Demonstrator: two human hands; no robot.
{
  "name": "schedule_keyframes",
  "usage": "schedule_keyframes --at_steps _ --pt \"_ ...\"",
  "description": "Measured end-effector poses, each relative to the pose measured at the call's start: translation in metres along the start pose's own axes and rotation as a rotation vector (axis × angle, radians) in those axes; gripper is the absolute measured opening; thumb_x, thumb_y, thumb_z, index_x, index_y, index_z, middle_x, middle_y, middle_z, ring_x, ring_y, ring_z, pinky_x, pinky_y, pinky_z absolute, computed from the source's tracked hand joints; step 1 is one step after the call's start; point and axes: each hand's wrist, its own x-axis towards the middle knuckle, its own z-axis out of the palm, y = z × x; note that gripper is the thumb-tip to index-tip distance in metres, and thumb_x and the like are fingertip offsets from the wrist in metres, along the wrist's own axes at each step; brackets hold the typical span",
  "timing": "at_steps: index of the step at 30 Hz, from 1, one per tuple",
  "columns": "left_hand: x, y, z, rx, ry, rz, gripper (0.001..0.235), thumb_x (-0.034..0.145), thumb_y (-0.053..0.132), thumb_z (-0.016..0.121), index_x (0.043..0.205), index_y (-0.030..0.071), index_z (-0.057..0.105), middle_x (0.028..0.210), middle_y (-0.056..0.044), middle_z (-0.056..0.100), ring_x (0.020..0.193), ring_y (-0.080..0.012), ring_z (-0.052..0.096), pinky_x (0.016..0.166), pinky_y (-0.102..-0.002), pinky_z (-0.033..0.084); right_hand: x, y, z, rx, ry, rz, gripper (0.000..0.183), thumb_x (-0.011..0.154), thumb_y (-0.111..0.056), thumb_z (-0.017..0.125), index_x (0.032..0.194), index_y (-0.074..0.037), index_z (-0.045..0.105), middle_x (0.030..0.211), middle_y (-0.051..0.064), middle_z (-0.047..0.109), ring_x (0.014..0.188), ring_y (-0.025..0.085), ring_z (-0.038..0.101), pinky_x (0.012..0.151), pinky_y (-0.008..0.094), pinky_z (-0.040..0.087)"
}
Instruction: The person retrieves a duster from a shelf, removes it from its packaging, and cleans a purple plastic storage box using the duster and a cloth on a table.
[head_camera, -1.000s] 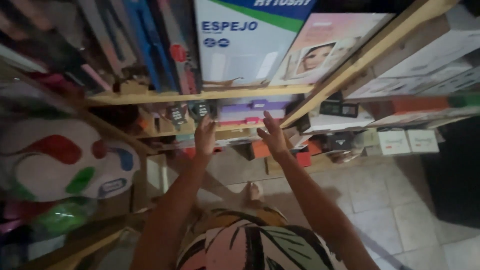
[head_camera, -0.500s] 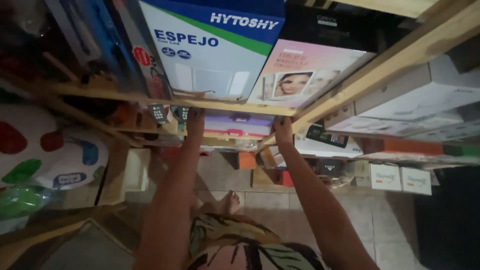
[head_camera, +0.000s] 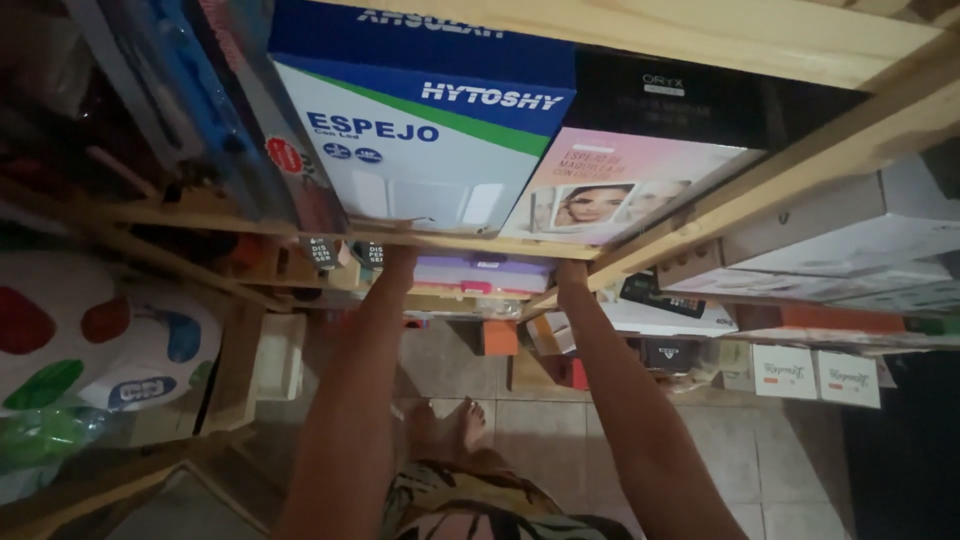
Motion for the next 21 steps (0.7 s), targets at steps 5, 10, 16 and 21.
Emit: schedule_keyframes --at_steps 5,10,16,21 --pt "-0.012 -0.006 -0.004 0.028 -0.049 0.005 0.066 0.091 0.07 0.051 0.134 0.021 0.059 0.135 -0.008 0.062 0.126 -0.029 0.058 0.108 -0.043 0.042 0.001 0.02 0.002 0.01 -0.017 -0.031 0.036 0.102 -0.035 0.053 0.115 -0.001 0.055 0.107 0.024 0.065 0.103 0.038 0.063 0.094 0.054 0.045" --pt "-0.018 -0.023 -0.001 0.059 -0.096 0.017 0.071 0.091 0.073 0.05 0.137 0.02 0.058 0.137 -0.008 0.061 0.128 -0.0285 0.057 0.11 -0.043 0.04 0.01 0.06 0.006 0.027 -0.03 -0.066 0.032 0.104 -0.031 0.052 0.113 0.0 0.055 0.103 0.023 0.065 0.099 0.037 0.063 0.092 0.054 0.045" --pt "-0.031 -0.037 -0.02 0.106 -0.154 0.041 0.076 0.09 0.076 0.05 0.14 0.019 0.057 0.14 -0.008 0.06 0.131 -0.0279 0.055 0.112 -0.042 0.038 0.034 0.161 0.006 0.057 -0.037 -0.107 0.029 0.105 -0.027 0.051 0.11 0.001 0.055 0.098 0.022 0.065 0.094 0.034 0.063 0.09 0.054 0.044" --pt "-0.028 -0.164 0.004 0.155 -0.214 0.071 0.08 0.09 0.079 0.05 0.143 0.019 0.056 0.142 -0.008 0.06 0.133 -0.0275 0.054 0.113 -0.042 0.036 -0.107 -0.01 -0.02 0.171 -0.139 0.049 0.065 0.102 -0.038 0.055 0.149 0.003 0.037 0.14 0.031 0.051 0.132 0.049 0.048 0.106 0.059 0.039"
